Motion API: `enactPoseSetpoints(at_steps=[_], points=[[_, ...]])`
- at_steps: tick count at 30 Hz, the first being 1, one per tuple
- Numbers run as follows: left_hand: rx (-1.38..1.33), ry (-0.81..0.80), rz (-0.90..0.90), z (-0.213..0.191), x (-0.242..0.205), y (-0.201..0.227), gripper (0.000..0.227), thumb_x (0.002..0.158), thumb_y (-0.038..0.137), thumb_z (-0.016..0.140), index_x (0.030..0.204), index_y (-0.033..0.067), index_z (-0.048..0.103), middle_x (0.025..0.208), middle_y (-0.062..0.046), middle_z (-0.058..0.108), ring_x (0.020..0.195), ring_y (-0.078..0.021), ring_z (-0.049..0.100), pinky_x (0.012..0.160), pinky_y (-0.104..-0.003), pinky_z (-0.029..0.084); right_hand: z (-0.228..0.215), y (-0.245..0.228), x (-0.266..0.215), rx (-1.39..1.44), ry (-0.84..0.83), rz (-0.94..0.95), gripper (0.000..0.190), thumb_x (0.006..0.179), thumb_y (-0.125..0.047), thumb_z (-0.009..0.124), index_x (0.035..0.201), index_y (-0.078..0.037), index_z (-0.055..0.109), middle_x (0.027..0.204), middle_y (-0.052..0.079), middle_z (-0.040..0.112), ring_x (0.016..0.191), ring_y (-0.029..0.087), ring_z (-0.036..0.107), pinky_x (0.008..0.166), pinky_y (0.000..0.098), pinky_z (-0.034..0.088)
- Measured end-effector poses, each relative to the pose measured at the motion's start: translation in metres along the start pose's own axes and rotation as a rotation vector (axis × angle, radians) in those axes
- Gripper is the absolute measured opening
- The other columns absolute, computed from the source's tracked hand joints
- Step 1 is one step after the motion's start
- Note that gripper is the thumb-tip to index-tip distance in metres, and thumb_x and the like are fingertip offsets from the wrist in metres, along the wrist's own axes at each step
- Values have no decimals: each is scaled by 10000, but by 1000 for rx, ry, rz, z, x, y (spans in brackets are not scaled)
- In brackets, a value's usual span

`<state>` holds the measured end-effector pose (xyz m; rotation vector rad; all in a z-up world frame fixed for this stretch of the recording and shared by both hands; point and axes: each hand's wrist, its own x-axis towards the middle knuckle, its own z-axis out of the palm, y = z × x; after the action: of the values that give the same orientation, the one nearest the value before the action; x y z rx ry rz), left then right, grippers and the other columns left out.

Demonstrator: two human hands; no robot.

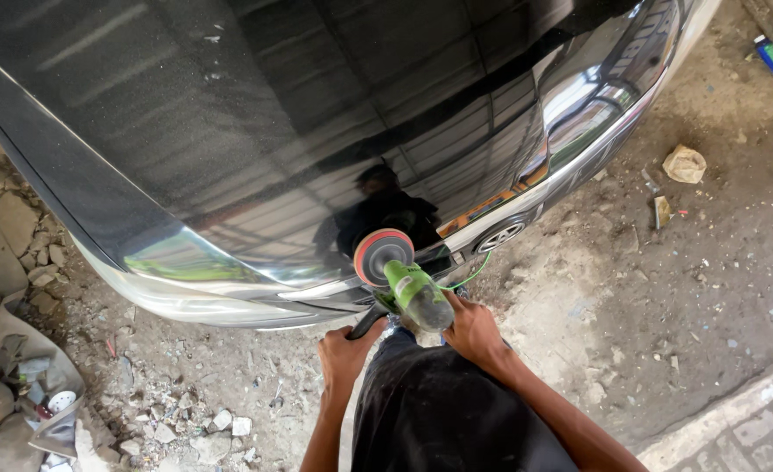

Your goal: The person polishes the hood and front grille area of a black car using a power polisher.

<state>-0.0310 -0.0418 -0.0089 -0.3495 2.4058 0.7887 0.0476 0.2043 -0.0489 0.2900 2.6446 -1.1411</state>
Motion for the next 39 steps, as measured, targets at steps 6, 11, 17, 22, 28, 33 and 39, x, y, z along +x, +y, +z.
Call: enactPoseSetpoints(at_steps=[6,11,17,22,28,33,39], points=[[-50,-25,35,26,-1,34,647,676,622,864,606,-7,734,510,-74,664,414,-175,641,408,-335,491,-27,28,-4,-6,173,-82,380,852,-191,735,1149,26,638,713,142,718,486,230,682,425,349,567],[-160,52,221,38,0,89,612,668,613,853,660,10,752,542,-46,696,411,-157,646,408,-310,495,-53,52,1,-52,214,40,256,940,-245,710,883,2,678,591,96,661,385,195,600,378,364,472],[-289,186,187,6,-4,93,567,641,577,874,734,27,778,553,-46,699,434,-155,656,433,-342,503,-53,25,23,-166,119,36,337,943,-325,725,887,3,674,624,117,680,424,203,594,388,366,474],[-179,242,34,-45,8,53,579,646,557,912,652,2,746,480,-69,607,446,-170,572,484,-340,462,-30,-46,48,-148,112,-68,477,846,-235,758,1179,71,609,837,197,718,421,235,653,360,352,535],[-305,203,-76,-91,35,30,611,610,579,902,581,-6,729,481,-50,578,446,-143,517,450,-340,412,-33,-111,59,43,247,-227,483,858,-229,769,1240,30,625,855,177,748,478,224,662,415,358,524],[-151,66,82,-83,59,78,627,653,594,897,548,6,706,462,-39,598,399,-142,567,421,-319,433,-63,-106,65,-42,308,61,479,914,-320,729,1302,-44,673,704,123,732,389,199,616,375,339,474],[-228,32,156,-95,81,100,548,691,577,861,598,58,714,468,-10,610,362,-143,569,363,-305,418,-77,-117,86,-41,365,59,485,971,-361,674,1298,-4,651,630,93,700,384,135,592,352,311,433]])
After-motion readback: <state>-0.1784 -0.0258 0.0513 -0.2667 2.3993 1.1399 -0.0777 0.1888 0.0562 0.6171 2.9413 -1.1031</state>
